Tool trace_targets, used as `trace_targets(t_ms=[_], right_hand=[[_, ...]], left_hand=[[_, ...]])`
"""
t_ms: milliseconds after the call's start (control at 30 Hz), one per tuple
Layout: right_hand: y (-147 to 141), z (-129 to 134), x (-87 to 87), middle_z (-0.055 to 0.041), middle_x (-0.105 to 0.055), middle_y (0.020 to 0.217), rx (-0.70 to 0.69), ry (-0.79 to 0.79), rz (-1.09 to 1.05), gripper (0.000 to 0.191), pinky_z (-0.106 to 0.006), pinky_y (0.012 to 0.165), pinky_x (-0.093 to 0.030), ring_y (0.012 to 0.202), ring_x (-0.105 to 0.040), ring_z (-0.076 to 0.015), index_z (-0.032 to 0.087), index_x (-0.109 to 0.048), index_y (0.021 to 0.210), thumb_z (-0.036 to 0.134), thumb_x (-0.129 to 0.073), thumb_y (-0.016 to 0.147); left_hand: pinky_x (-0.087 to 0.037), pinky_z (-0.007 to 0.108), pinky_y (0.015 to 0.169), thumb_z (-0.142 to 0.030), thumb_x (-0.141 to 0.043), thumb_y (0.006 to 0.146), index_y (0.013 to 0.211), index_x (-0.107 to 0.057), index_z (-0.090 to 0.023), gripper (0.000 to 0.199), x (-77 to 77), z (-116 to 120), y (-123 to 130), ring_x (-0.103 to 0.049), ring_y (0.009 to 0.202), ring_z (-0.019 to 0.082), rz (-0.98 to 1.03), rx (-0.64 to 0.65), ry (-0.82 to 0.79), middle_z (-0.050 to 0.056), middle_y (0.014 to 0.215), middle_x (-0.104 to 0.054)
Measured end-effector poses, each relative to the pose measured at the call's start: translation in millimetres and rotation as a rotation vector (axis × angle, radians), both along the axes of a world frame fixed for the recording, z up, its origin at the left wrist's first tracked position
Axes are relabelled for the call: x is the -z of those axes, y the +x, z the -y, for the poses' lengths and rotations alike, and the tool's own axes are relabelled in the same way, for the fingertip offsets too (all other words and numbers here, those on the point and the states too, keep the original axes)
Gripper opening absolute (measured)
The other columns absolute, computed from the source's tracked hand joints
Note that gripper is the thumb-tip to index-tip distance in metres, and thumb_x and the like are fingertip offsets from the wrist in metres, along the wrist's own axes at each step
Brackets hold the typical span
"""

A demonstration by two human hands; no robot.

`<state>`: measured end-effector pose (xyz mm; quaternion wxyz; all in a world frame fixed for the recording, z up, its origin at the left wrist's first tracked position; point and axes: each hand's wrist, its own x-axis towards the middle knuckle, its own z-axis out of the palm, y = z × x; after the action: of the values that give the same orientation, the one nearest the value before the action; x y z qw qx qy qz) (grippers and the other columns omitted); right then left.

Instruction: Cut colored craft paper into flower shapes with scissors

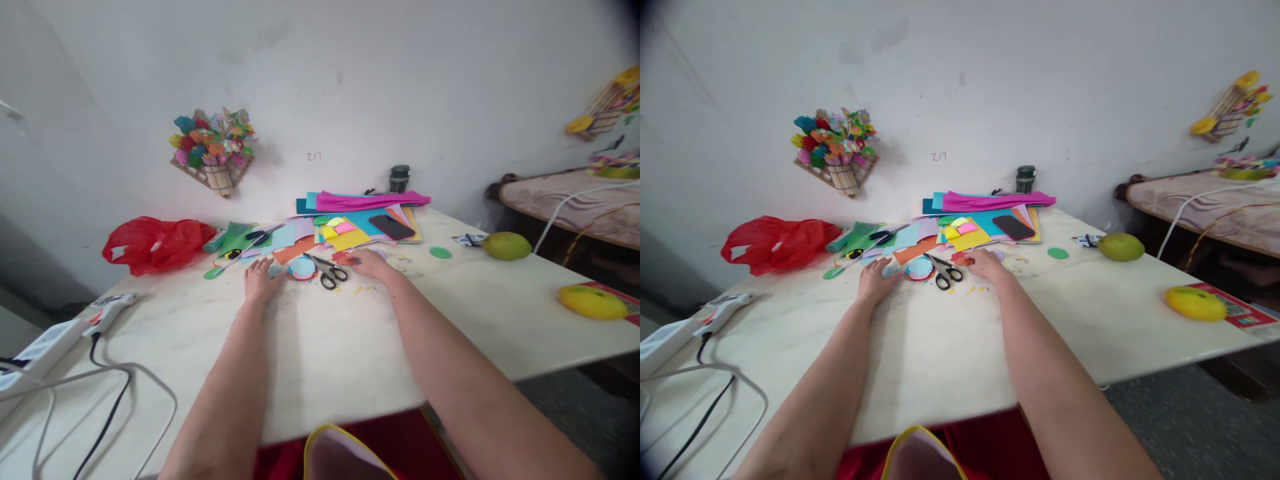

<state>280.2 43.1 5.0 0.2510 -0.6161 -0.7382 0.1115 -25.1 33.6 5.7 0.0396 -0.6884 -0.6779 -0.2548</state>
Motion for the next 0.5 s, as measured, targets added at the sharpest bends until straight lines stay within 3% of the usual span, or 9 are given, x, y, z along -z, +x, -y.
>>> trace_targets(t_ms=[200, 367, 500], right_hand=[[1.9, 1.2, 1.3, -0.0037, -0.076, 0.103, 0.041, 0.045, -0.091, 0.024, -0.036, 0.09, -0.05, 0.101, -0.068, -0.0253, 0.025, -0.079, 0.094, 0.016, -0.064, 0.078], [4.6, -0.1, -2.4, -0.0069, -0.075, 0.105, 0.235, 0.155, -0.01, 0.023, -0.031, 0.083, -0.048, 0.099, -0.067, -0.0234, 0.023, -0.077, 0.097, 0.028, -0.056, 0.089], [9.6, -5.8, -5.6, -0.0079, -0.074, 0.088, 0.384, 0.181, -0.1, 0.026, -0.027, 0.069, -0.046, 0.085, -0.066, -0.0217, 0.017, -0.074, 0.085, 0.036, -0.056, 0.088]], left_hand=[[-0.036, 0.036, 0.11, -0.039, -0.064, 0.081, 0.128, -0.06, -0.02, 0.051, -0.7, -0.7, -0.2, -0.049, 0.131, 0.027, 0.034, 0.031, -0.02, 0.01, 0.135, -0.061], [-0.036, 0.036, 0.111, -0.039, -0.065, 0.08, 0.129, -0.06, -0.017, 0.054, -1.5, -0.3, -0.7, -0.048, 0.132, 0.028, 0.06, 0.025, -0.038, 0.011, 0.135, -0.06], [-0.038, 0.037, 0.11, -0.037, -0.063, 0.081, 0.129, -0.059, -0.018, 0.052, -0.9, -0.2, -1.2, -0.047, 0.133, 0.028, 0.09, 0.023, -0.05, 0.01, 0.136, -0.06]])
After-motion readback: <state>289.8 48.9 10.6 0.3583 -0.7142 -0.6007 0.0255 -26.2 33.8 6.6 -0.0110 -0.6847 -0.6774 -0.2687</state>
